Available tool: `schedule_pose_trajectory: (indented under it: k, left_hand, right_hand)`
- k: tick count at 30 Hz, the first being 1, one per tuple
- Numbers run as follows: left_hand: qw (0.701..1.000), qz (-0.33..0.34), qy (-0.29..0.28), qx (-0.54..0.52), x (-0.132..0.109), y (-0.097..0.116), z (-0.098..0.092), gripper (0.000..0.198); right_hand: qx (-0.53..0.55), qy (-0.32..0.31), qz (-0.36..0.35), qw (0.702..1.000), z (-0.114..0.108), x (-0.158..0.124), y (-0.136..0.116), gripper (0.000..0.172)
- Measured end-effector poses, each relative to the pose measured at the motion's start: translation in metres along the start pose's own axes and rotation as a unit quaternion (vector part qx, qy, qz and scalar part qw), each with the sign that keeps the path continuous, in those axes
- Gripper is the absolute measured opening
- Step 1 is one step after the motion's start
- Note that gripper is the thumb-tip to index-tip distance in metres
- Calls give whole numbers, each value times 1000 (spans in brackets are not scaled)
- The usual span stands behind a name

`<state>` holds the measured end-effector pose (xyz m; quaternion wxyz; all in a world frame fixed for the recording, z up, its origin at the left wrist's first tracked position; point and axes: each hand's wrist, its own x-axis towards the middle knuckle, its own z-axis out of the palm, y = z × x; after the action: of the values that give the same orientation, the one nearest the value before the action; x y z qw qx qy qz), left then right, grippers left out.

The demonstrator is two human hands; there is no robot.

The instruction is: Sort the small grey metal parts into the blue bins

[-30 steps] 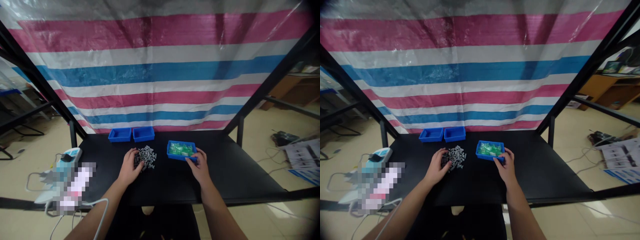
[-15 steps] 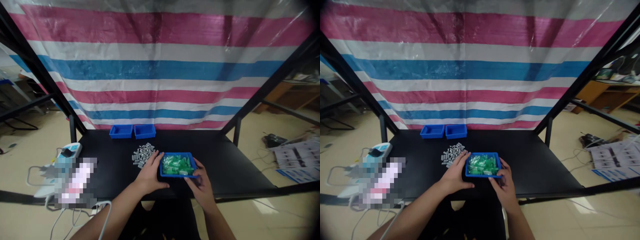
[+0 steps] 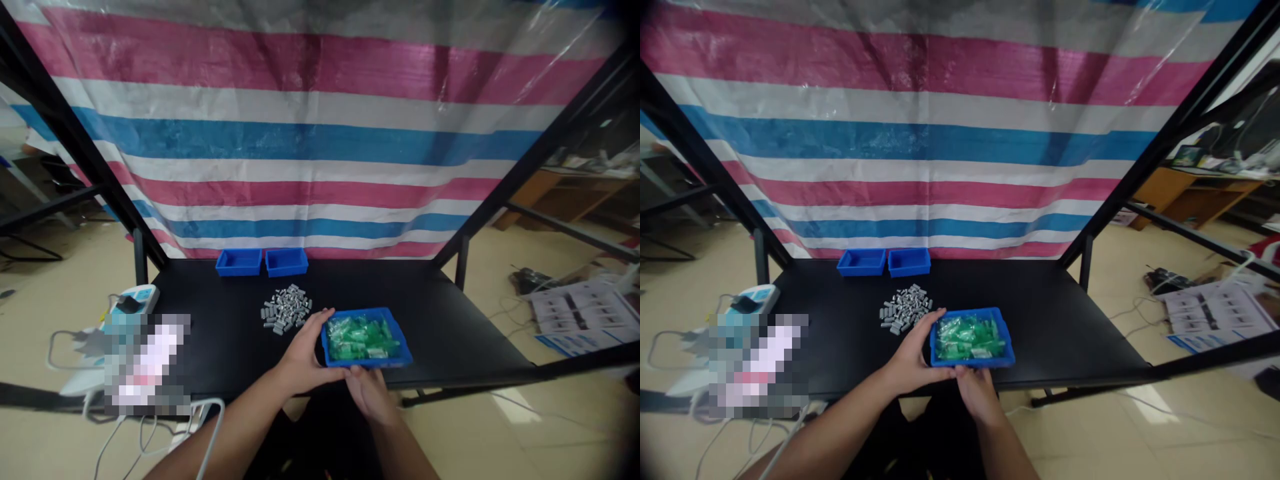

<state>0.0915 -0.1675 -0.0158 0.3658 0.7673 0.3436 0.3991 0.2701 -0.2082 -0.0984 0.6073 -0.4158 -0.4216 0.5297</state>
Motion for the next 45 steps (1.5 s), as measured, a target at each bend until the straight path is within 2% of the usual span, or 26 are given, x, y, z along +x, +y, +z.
schedule_pose_trajectory:
  k: [2,4,8,10,14,17,21,26,34,39,45]
  left_hand:
    - [998,10,-24,48,1,-6,-13,112]
    - [995,7,-24,99,0,-16,-28,114]
    - [979,-19,43,196,-3,-43,-53,108]
    - [971,-43,60,227,-2,-57,-61,114]
    - [965,-71,35,250,4,-81,-69,129]
    - [961,-71,21,267,12,-92,-74,135]
    - [961,-73,15,265,18,-104,-79,136]
    - [961,-70,5,269,18,-110,-78,137]
    - [960,-68,-3,272,17,-112,-78,139]
    - [968,-63,-19,243,15,-115,-81,150]
    - [977,-77,-41,197,10,-113,-89,158]
  right_hand:
    - [42,6,20,999,3,8,1,68]
    - [50,28,25,998,2,19,1,66]
    - [4,65,14,998,-3,43,-2,63]
    - [-23,58,15,998,-1,53,-6,59]
    - [-87,9,24,996,9,67,-17,53]
    - [-129,-18,-6,991,15,74,-20,68]
    - [-159,-9,-56,986,18,81,-15,92]
    - [-212,-54,-65,974,19,89,-13,95]
    - [-218,-68,-87,970,19,101,-7,96]
    - [-236,-74,-89,965,23,106,-8,98]
    - [-295,-59,-122,946,22,110,-9,98]
